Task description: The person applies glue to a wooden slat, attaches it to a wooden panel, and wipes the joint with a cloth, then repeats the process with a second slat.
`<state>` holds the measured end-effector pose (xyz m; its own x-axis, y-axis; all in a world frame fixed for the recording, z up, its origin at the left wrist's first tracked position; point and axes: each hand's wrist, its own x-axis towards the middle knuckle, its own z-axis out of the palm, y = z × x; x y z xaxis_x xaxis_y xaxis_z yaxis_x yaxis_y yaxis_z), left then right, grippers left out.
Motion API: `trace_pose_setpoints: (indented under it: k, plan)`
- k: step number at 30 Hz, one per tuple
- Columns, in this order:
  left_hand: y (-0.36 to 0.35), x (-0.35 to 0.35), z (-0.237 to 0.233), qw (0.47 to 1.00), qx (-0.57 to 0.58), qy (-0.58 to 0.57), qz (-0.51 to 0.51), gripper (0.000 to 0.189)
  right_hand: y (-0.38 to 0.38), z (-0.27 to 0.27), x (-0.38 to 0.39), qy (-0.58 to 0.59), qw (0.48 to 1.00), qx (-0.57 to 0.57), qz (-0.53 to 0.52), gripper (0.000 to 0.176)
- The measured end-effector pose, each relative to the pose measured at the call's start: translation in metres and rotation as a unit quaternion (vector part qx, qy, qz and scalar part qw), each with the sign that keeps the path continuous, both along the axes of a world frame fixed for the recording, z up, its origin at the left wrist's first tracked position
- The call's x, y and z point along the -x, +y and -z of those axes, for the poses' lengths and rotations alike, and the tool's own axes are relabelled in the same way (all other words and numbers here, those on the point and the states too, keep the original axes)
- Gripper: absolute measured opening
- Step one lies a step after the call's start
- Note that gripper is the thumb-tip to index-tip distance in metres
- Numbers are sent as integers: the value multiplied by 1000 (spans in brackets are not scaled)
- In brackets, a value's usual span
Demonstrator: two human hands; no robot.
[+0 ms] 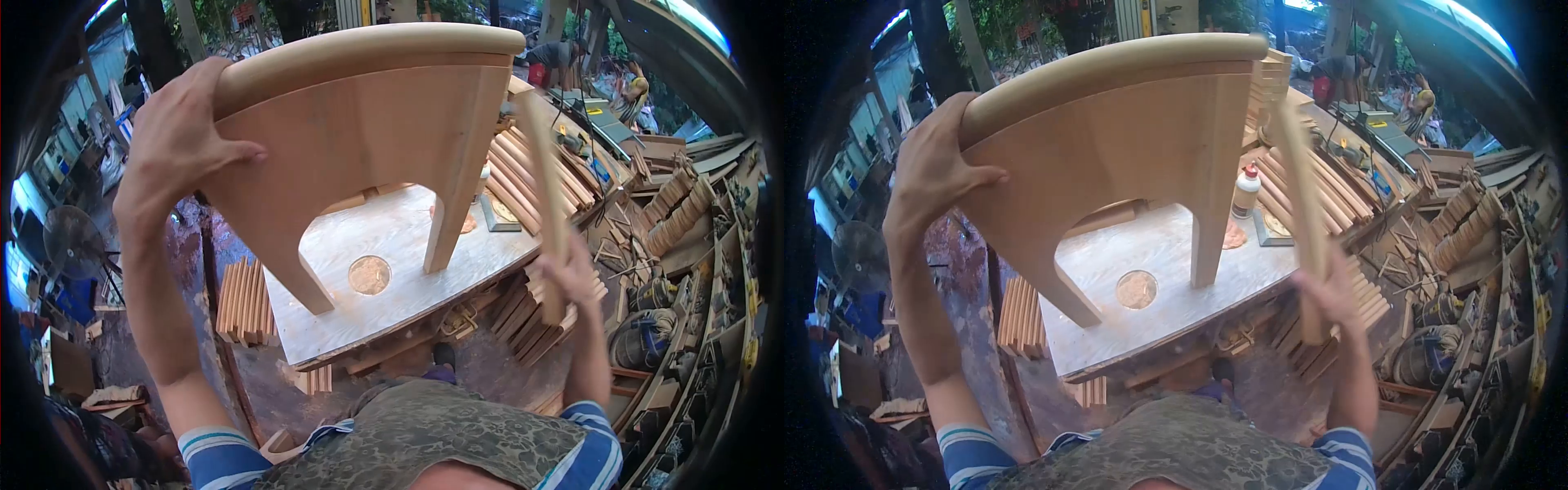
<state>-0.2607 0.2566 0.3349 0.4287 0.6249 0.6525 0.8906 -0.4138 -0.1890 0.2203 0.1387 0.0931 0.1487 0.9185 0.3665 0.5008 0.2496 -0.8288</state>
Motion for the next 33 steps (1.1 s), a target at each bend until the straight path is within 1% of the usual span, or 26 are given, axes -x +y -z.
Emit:
trace_pose_setpoints:
  k: [1, 2, 3, 4, 7, 8, 9, 10, 12, 13, 14, 16, 17, 18, 19, 20, 22, 23, 24, 26, 28, 29, 30, 31, 32, 33]
  plan:
    - [3, 3, 4, 999, -39, 8, 16, 79, 0, -35, -5, -23, 999, -36, 5, 61]
    - [5, 7, 6, 999, -35, 3, 20, 79, -1, -81, 15, -25, 994, -108, 22, 53]
    - [8, 9, 7, 999, -40, 10, 16, 80, -3, -125, 28, -31, 991, -122, 43, 49]
    - [10, 9, 7, 999, -48, 18, 16, 81, 3, -165, 29, -44, 990, -135, 20, 52]
    - [3, 7, 9, 999, -34, 3, 10, 82, 11, -270, 73, -184, 976, -115, -25, 60]
    - [2, 6, 9, 999, -32, 2, -3, 82, 11, -298, 102, -211, 973, -96, 16, 51]
    - [1, 6, 8, 999, -36, -3, 3, 82, 12, -321, 126, -237, 967, -76, 55, 44]
    - [-1, 5, 6, 1000, -30, 2, -9, 81, 17, -334, 131, -241, 966, -75, 60, 44]
    - [0, 6, 7, 1000, -17, 11, -16, 81, 32, -352, 133, -148, 977, -146, 40, 43]
    - [2, 6, 8, 999, -24, 15, -17, 81, 38, -364, 137, -160, 974, -159, 28, 36]
    - [5, 7, 8, 999, -32, 19, -17, 82, 48, -372, 139, -130, 977, -171, 15, 31]
    - [10, 9, 8, 1000, -18, 12, -8, 84, 39, -364, 161, -230, 967, -105, -18, 29]
    - [10, 10, 9, 999, -28, 15, -6, 84, 54, -363, 162, -480, 876, -47, -13, 32]
    - [10, 12, 10, 999, -38, 18, -5, 84, 70, -357, 165, -694, 720, 15, -9, 36]
    - [10, 10, 12, 999, -43, 21, 1, 83, 69, -333, 161, -560, 823, 95, -12, 44]
    - [13, 12, 13, 999, -41, 19, 5, 83, 66, -338, 167, -561, 822, 100, -10, 44]
    - [18, 18, 18, 995, -95, 37, 23, 83, 57, -352, 178, -364, 895, 256, -40, 54]
    - [20, 19, 16, 994, -100, 31, 23, 83, 57, -360, 169, -506, 851, 142, -14, 51]
    - [20, 19, 16, 995, -94, 35, 20, 83, 55, -363, 171, -505, 850, 147, -11, 51]
    - [20, 18, 16, 995, -88, 39, 21, 83, 48, -379, 176, -353, 920, 162, 46, 40]
    - [20, 19, 16, 997, -69, 33, 23, 83, 38, -387, 189, -215, 965, 148, 28, 33]
    - [21, 19, 18, 997, -68, 33, 23, 83, 35, -386, 199, -209, 962, 158, 76, 40]
    - [21, 19, 19, 995, -90, 32, 29, 82, 53, -376, 158, -353, 933, 66, -21, 54]
    - [22, 20, 20, 993, -110, 35, 35, 82, 45, -321, 171, -517, 853, -50, 57, 55]
    - [22, 20, 18, 993, -111, 36, 35, 82, 35, -280, 184, -654, 727, -164, 133, 56]
    - [21, 18, 15, 996, -84, 32, 22, 82, 28, -304, 207, -594, 777, 20, 207, 50]
